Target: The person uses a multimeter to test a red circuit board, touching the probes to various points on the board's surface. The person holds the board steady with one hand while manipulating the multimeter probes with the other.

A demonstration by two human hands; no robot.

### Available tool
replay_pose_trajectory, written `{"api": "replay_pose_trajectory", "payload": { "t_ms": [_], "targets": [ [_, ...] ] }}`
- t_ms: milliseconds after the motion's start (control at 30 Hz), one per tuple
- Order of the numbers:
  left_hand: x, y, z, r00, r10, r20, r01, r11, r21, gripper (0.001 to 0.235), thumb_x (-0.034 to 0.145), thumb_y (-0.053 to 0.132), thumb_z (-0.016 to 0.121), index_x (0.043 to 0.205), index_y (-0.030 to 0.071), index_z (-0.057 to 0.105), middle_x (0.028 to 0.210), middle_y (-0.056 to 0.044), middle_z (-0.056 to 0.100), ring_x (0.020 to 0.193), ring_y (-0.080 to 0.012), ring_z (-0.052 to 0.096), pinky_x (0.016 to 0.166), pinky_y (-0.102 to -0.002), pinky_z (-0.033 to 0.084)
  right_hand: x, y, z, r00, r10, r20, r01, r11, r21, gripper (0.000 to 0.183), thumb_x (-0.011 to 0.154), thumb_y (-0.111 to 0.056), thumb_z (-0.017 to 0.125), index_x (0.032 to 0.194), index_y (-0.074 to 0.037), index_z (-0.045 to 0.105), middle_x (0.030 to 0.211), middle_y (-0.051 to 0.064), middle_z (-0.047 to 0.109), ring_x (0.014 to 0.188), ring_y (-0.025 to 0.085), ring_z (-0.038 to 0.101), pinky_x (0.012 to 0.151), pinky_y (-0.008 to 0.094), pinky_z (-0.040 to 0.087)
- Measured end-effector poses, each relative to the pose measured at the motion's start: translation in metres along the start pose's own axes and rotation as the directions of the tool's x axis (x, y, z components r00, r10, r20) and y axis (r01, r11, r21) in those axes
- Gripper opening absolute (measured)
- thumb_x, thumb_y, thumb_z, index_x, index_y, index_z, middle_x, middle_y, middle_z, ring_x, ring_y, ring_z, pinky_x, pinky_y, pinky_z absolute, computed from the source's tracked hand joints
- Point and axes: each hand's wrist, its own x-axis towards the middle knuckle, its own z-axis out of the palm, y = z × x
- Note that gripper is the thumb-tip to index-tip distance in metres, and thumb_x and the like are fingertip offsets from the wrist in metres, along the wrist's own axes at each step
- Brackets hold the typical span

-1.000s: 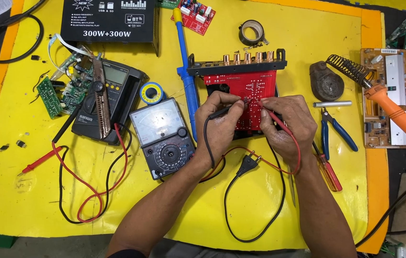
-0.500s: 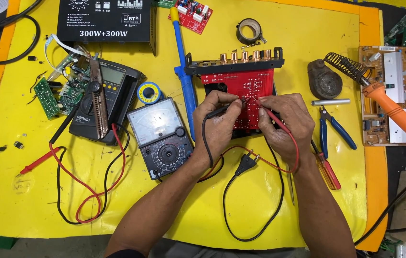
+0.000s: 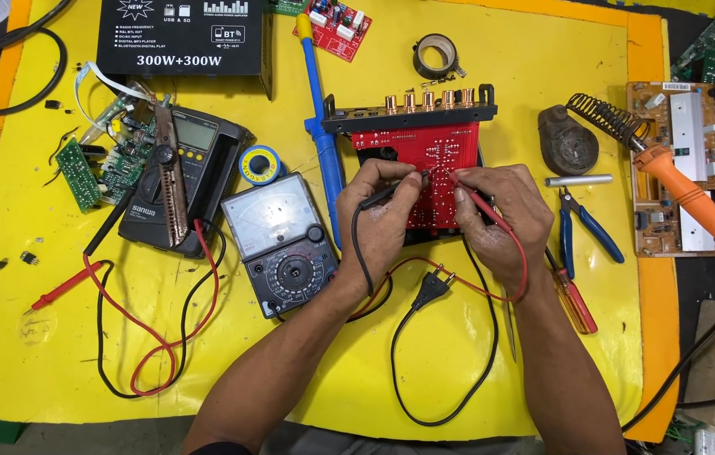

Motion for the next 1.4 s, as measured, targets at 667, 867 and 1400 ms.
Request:
{"api": "replay_pose_trajectory", "payload": {
  "t_ms": [667,867,1400],
  "targets": [
    [-0.002,0.005,-0.001,1.0,0.001,0.012,-0.001,1.0,0.01,0.014,0.093,0.017,0.069,0.099,0.005,0.073,0.085,-0.014,0.077,0.084,-0.0178,0.069,0.071,-0.033,0.056,-0.001,0.001,0.001,1.0,-0.021,0.0,0.021,0.999,-0.035,0.009,0.096,0.001,0.077,0.104,0.003,0.077,0.097,0.019,0.076,0.083,0.039,0.07,0.072,0.045,0.057],
    [-0.001,0.008,0.0,1.0,-0.017,0.024,0.017,1.0,0.014,0.016,0.092,0.017,0.068,0.099,0.003,0.073,0.082,-0.015,0.075,0.08,-0.0185,0.066,0.07,-0.035,0.054,0.0,0.0,0.001,0.999,-0.024,-0.038,0.022,0.999,-0.04,0.009,0.093,-0.001,0.077,0.102,0.0,0.078,0.095,0.015,0.077,0.082,0.035,0.071,0.072,0.042,0.058],
    [0.001,0.013,0.001,0.991,-0.124,0.056,0.121,0.992,0.043,0.019,0.088,0.013,0.07,0.103,0.002,0.072,0.076,-0.011,0.071,0.073,-0.0188,0.062,0.067,-0.035,0.05,0.004,-0.005,-0.001,0.999,0.032,-0.028,-0.033,0.999,-0.04,0.013,0.091,-0.005,0.076,0.104,-0.004,0.077,0.095,0.012,0.078,0.084,0.031,0.074,0.07,0.039,0.062]
  ]
}}
